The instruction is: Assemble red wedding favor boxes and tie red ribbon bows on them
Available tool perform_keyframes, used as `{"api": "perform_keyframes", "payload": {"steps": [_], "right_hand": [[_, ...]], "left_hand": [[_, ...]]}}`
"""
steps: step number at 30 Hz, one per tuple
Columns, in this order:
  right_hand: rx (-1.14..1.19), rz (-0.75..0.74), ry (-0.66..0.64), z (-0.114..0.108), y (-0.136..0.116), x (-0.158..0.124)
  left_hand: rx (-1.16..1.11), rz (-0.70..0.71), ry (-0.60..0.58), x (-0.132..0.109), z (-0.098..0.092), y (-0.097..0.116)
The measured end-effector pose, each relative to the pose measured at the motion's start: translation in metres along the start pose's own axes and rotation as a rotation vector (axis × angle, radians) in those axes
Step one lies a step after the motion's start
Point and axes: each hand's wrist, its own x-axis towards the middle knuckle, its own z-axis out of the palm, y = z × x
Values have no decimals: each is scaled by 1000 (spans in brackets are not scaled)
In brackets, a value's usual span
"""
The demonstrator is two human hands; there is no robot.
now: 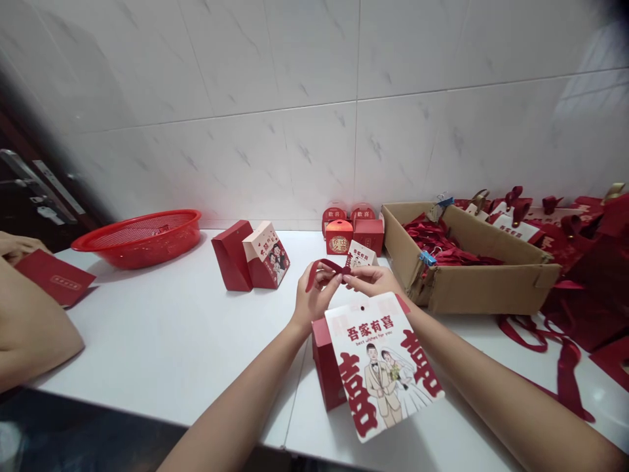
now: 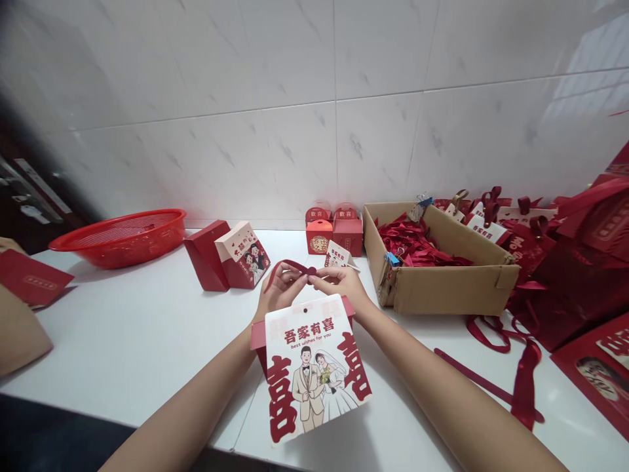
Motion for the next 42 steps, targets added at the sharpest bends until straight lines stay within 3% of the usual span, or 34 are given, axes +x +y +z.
{"api": "perform_keyframes", "payload": {"steps": [4,8,11,16,20,23,26,29,31,35,38,42], "right_hand": [[21,-16,-15,-2,-2,-1],[169,149,-73,0,0,-2],[243,194,-80,3,1,-2],[339,239,-25,5,-3,-2],[528,326,106,-3,-19,-2],[582,279,175,-12,-40,-3],[543,185,189,-18,-63,-9],[496,140,177,-19,-84,-18],[443,120,153,-16,-92,-26],[206,68,105,-5,-97,-40],[61,-6,163,1,-94,-45],[-56,-128,297,-1,-88,-48]], "left_hand": [[5,-59,-16,-1,-1,7],[13,-114,32,-2,-1,11],[30,-123,36,-4,-2,13],[-41,-201,-14,-3,-4,20],[-28,-244,-56,-3,-14,37],[-55,-123,-178,-9,-23,57],[-81,-4,-375,-19,-29,77],[-6,-112,-572,-27,-30,89],[7,-209,-626,-29,-31,91],[-8,-266,-596,-26,-34,88],[-6,-250,-572,-23,-32,86],[30,-174,-363,-21,-19,80]]}}
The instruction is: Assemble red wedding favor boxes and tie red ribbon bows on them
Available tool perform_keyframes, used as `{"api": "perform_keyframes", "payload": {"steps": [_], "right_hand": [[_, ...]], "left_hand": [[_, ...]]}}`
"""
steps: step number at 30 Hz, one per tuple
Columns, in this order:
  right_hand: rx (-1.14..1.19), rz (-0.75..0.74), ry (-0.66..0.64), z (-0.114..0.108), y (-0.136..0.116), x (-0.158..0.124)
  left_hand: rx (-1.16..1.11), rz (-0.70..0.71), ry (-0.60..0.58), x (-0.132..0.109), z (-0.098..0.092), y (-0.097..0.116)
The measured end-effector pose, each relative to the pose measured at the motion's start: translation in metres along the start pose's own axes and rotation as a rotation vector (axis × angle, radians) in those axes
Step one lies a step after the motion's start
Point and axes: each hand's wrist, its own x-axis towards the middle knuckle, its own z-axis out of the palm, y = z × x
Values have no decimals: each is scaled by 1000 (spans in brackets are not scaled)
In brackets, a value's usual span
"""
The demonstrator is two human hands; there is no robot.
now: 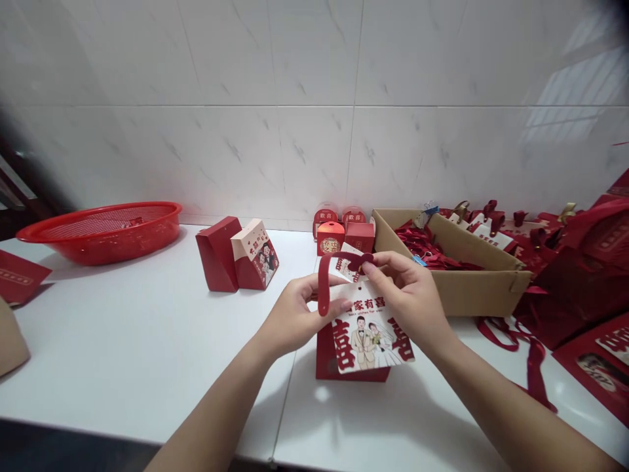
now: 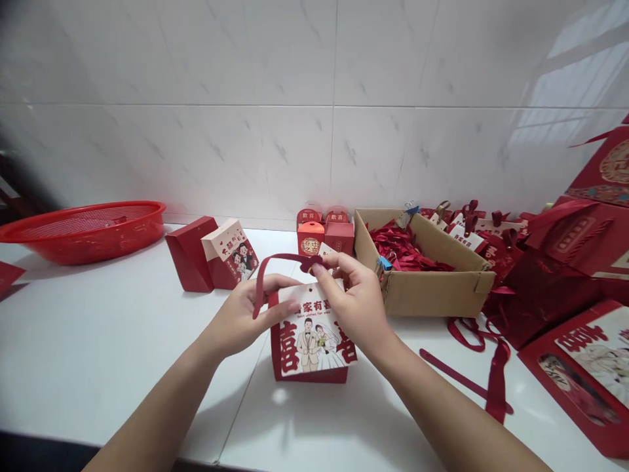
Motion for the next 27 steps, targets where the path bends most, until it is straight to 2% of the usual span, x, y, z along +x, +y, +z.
{"api": "perform_keyframes", "payload": {"steps": [2,7,11,15,17,21,23,27], "right_hand": [[-4,-20,62,-3,3,-1],[10,-40,162,-3,8,-9],[-114,-187,218,0,13,-15],[-216,-389,196,1,26,-18],[-214,-422,182,0,30,-20],[-150,-325,168,1,31,-23],[-64,-220,164,1,31,-24],[260,51,181,-5,31,-19]], "left_hand": [[-42,28,57,3,8,-6],[-121,80,32,8,17,-21],[-96,143,-6,9,14,-23],[-6,220,17,10,12,-27],[4,215,7,10,13,-31],[-59,188,-3,9,17,-36],[-79,192,9,8,20,-36],[-77,178,-14,7,20,-38]]}}
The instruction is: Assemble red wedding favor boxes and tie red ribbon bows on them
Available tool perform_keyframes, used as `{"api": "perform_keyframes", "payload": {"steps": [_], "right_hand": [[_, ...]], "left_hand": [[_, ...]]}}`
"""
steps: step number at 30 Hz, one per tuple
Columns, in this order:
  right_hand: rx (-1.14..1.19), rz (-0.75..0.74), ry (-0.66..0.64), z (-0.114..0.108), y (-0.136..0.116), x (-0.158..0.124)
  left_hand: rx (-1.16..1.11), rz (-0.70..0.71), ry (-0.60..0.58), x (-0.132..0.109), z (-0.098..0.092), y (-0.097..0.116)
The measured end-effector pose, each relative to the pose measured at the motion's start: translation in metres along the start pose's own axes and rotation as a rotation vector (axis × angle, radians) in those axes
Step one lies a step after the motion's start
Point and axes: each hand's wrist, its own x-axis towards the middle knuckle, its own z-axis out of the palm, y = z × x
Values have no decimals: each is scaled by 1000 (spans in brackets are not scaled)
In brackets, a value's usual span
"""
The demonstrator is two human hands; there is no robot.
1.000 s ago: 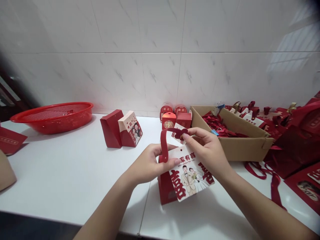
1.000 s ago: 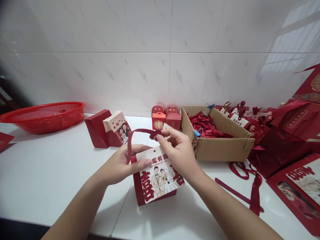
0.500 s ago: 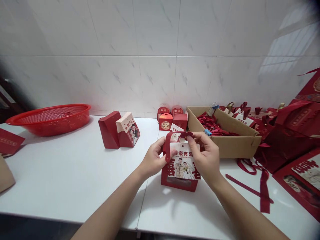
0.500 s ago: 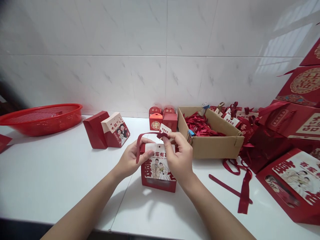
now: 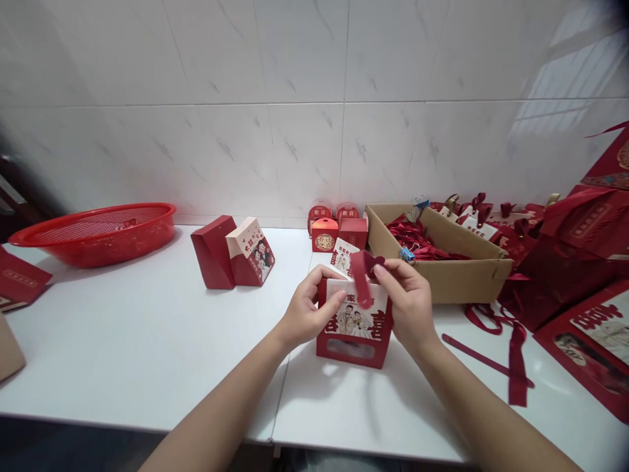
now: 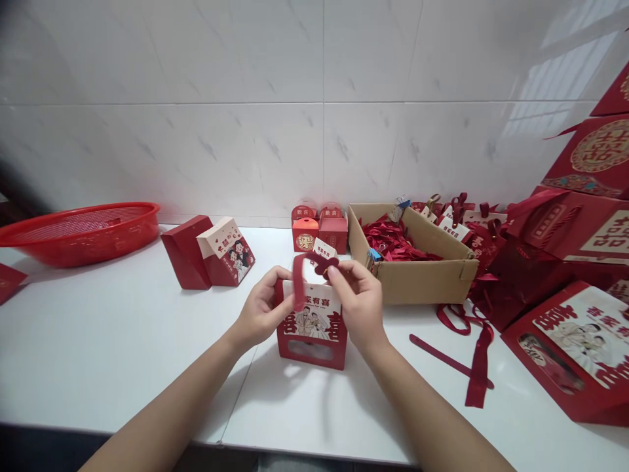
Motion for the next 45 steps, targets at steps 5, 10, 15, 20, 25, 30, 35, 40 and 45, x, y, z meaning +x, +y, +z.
{"api": "perform_keyframes", "payload": {"steps": [5,10,15,20,25,30,35,40,45], "right_hand": [[169,445,-185,-12,-12,17],[95,648,-384,-20,-23,27],[48,625,-448,-20,-23,31],[8,565,-492,-21,-25,34],[11,590,-543,-21,-24,37],[54,625,-582,-19,-19,38],[127,570,-686,-31,-13,33],[100,418,-668,-41,-3,17],[115,382,-409,-31,14,6]], "left_hand": [[8,22,-25,0,-2,-3],[20,61,-69,0,-3,-1],[89,27,-88,0,-5,-1],[77,24,-95,-1,-5,-1],[80,39,-89,0,-4,0],[110,82,-72,1,-4,0],[-47,104,1,1,-2,-6],[-163,96,124,2,3,-12],[-91,30,231,3,5,-12]]}}
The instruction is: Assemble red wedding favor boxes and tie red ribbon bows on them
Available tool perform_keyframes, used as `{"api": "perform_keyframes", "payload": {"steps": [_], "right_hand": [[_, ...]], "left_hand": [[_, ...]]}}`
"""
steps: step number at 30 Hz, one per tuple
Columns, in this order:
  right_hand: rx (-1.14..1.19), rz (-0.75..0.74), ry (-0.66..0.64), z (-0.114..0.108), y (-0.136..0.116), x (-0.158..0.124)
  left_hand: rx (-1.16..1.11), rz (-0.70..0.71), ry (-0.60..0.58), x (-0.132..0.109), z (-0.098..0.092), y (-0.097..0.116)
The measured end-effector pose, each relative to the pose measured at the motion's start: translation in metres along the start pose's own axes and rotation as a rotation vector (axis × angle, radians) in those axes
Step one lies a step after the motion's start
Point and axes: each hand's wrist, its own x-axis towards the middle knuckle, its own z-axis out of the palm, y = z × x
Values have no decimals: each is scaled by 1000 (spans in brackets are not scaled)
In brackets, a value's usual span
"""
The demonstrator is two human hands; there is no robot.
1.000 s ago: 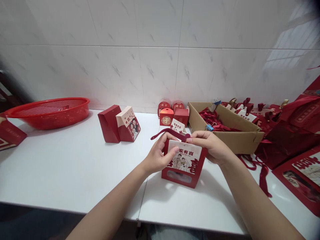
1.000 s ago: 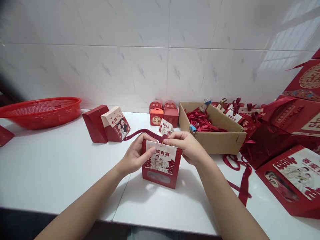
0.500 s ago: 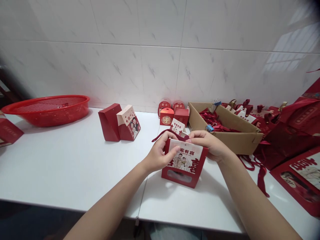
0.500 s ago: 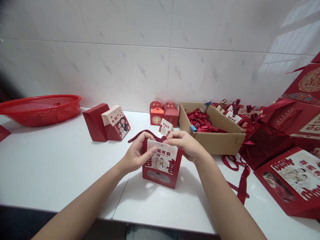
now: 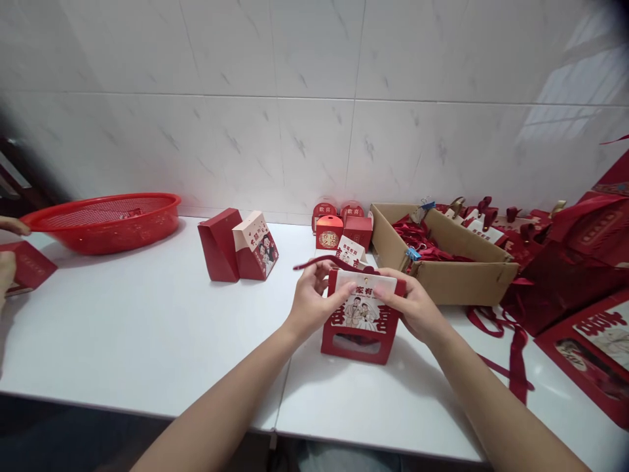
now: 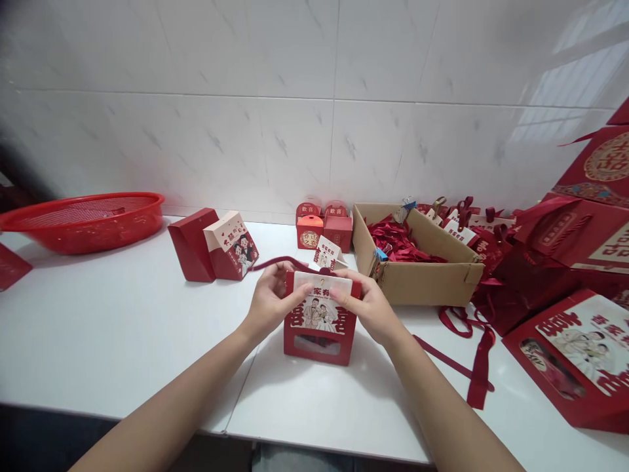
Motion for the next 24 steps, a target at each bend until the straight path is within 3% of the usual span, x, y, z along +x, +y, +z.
{"api": "perform_keyframes", "payload": {"steps": [6,9,13,19,24], "right_hand": [[36,-73,5,10,6,1],[9,-93,-5,13,4,-1],[-19,-106,41,14,3,-2],[8,-147,202,14,6,3],[-78,-192,235,16,6,4]], "left_hand": [[-80,102,-3,0,-6,9],[-170,152,138,3,-7,10],[-152,74,306,7,-7,7],[113,129,221,9,-13,3],[39,52,72,7,-10,9]]}}
